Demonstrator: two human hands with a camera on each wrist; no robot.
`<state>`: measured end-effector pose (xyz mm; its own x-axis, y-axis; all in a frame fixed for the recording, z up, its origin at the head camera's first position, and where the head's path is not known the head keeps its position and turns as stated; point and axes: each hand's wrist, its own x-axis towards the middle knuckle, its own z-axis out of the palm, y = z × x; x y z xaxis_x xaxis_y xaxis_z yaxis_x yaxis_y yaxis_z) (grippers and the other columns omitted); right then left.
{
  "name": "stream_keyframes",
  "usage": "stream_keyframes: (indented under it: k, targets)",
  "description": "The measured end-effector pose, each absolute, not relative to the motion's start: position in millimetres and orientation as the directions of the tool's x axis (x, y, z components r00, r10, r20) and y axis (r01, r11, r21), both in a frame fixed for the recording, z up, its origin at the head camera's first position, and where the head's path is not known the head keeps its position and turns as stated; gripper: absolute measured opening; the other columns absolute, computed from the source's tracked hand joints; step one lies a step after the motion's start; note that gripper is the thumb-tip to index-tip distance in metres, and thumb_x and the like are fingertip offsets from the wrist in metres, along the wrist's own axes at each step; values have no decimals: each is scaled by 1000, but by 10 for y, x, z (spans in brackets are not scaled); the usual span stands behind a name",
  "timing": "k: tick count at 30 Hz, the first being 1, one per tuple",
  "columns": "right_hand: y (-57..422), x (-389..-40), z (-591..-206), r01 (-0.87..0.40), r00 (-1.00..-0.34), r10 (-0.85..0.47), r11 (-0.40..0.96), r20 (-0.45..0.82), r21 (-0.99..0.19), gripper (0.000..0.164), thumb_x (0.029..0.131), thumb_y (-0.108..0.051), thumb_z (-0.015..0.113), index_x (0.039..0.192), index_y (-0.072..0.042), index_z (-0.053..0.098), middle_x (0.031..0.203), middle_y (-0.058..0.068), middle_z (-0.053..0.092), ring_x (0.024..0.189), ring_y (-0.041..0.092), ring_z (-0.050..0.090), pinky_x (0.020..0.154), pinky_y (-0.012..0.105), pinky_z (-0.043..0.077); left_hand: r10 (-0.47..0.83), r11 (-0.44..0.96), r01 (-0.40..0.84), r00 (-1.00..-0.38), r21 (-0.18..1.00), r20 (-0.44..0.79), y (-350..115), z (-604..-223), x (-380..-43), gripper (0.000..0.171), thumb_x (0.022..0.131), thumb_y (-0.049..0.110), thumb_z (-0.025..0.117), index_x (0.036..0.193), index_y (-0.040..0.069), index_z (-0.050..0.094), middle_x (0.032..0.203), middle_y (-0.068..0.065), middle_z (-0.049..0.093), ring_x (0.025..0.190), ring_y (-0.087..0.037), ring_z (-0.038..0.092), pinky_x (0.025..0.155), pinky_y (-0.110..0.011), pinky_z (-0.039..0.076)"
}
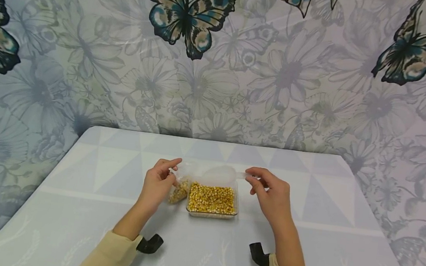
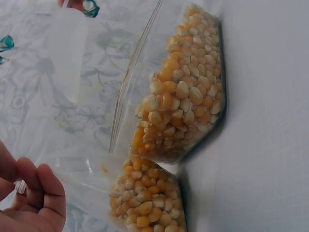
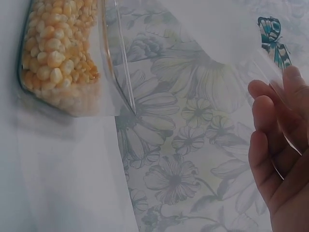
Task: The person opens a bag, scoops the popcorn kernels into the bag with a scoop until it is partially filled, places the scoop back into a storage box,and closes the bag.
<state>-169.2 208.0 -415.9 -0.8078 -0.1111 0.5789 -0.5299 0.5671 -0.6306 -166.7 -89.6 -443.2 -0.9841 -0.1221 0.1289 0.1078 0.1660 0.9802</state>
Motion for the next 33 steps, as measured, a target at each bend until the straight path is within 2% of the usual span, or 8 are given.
stream_keyframes:
  k: [5,15,22,28,33]
  targets:
    - [2114,-1717,-4191,-502,-835,-140,593,533,-630,18,89,-5,72,104,-15,74,67,-2,67,57,0,55,48,20,39,-172,152,102,-977,983,127,-919,-4444,-1679,51,88,-7,49,131,14,67,105,-7,53,68,-9,45,57,-18,42]
    - [2225,-1775,-4289,-479,-866,-206,602,456,-638,15,91,-9,70,103,-17,73,71,-6,67,59,7,62,51,22,43,-159,135,90,-981,987,111,-899,-4430,-1674,51,88,-9,50,130,12,67,106,-10,53,70,-9,45,61,-18,45]
    - [2337,-1826,-4366,-428,-893,-190,640,409,-637,14,92,-13,69,105,-18,72,70,-1,68,60,2,59,53,23,43,-134,124,100,-984,987,116,-886,-4425,-1668,50,88,-9,48,132,8,66,106,-12,52,67,-8,43,60,-18,44]
    - [2371,-1835,-4384,-403,-908,-183,625,376,-669,14,94,-16,69,107,-18,72,70,-1,68,63,16,65,57,23,46,-134,132,101,-984,986,119,-877,-4425,-1666,50,87,-10,48,131,7,66,105,-12,53,68,-7,44,60,-18,44]
    - [2380,-1841,-4400,-394,-912,-181,630,367,-669,13,94,-16,68,106,-17,72,70,-1,68,63,13,64,58,23,46,-133,137,106,-983,985,124,-879,-4421,-1656,50,87,-10,48,130,7,67,105,-12,53,67,-7,44,59,-18,42]
